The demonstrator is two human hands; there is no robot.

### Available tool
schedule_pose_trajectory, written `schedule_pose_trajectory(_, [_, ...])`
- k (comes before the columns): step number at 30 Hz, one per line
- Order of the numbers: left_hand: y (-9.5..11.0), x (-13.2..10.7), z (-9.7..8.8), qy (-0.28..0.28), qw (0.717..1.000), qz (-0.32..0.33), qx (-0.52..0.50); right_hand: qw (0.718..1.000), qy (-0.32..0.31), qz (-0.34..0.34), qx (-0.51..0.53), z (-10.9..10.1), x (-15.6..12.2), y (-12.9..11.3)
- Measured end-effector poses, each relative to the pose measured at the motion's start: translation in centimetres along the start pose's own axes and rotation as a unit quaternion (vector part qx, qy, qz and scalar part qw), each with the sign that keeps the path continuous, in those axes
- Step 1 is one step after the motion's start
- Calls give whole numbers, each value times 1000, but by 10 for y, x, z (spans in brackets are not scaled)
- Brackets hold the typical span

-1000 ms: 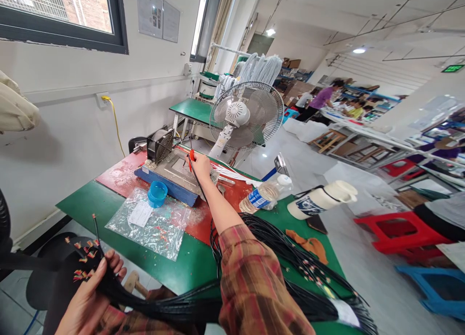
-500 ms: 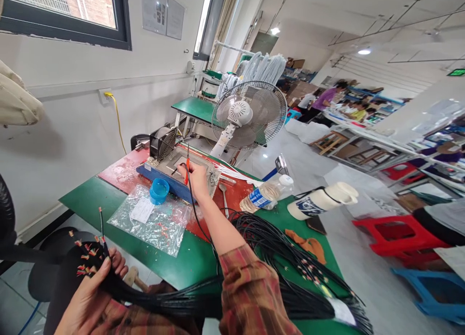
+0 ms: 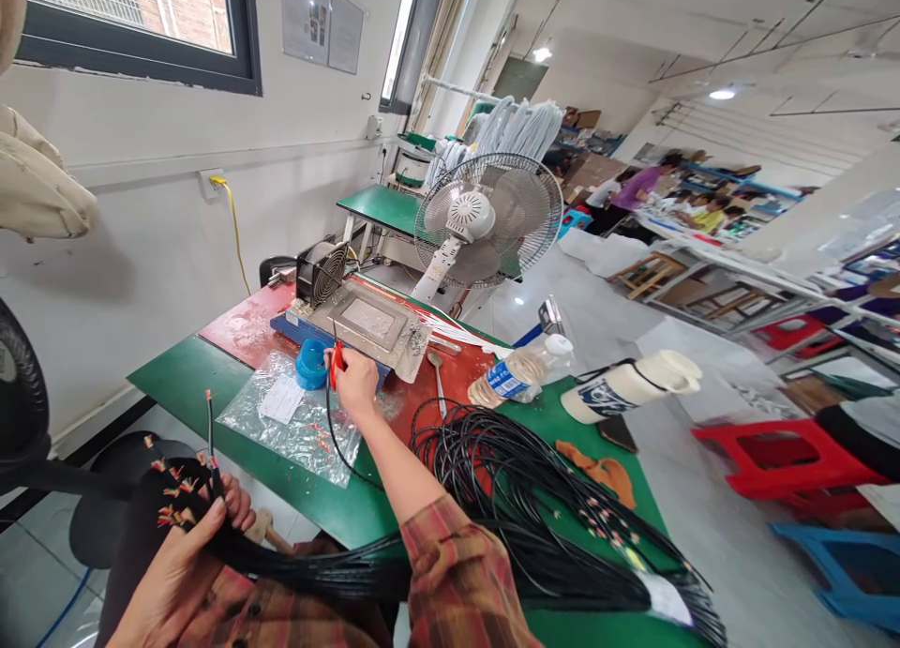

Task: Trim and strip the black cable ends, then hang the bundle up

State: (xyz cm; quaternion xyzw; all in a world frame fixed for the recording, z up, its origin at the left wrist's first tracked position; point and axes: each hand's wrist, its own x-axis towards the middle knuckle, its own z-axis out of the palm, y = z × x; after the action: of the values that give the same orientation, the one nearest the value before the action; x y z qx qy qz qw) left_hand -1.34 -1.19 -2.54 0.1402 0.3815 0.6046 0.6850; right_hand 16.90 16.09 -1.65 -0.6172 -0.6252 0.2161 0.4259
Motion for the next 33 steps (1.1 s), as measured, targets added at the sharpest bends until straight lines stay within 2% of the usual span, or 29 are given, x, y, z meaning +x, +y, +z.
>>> schedule_pose_trajectory(3, [0, 0, 1, -3, 1000, 6, 13, 988, 17, 36, 147, -6, -6, -3])
schedule_pose_trajectory(6, [0, 0, 1, 11, 999, 11, 36, 940, 17, 96, 327, -19, -15, -9])
schedule_pose_trajectory(8, [1, -1, 2, 23, 998, 8, 51, 904, 19, 116, 411, -29, -22, -12])
schedule_pose_trajectory(13, [4, -3, 8, 35, 997, 10, 61, 829, -6, 177, 530, -50, -36, -11])
schedule_pose_trajectory(16, [5, -4, 14, 43, 998, 18, 49, 804, -12, 188, 565, -56, -42, -8])
schedule_pose_trajectory(20, [6, -7, 22, 49, 997, 24, 57, 797, -12, 187, 574, -61, -47, -8])
schedule_pose_trajectory(24, [2, -6, 20, 47, 996, 38, 65, 808, -7, 168, 564, -64, -50, -8])
schedule_pose_trajectory(27, [-5, 6, 4, 41, 998, 30, 49, 826, -2, 156, 542, -63, -51, -6])
schedule_pose_trajectory(31, [-10, 34, -24, 46, 995, -56, 65, 848, 2, 134, 513, -64, -52, -7])
schedule_pose_trajectory(33, [-7, 44, -32, 52, 992, -75, 82, 873, 25, 114, 473, -72, -52, -7])
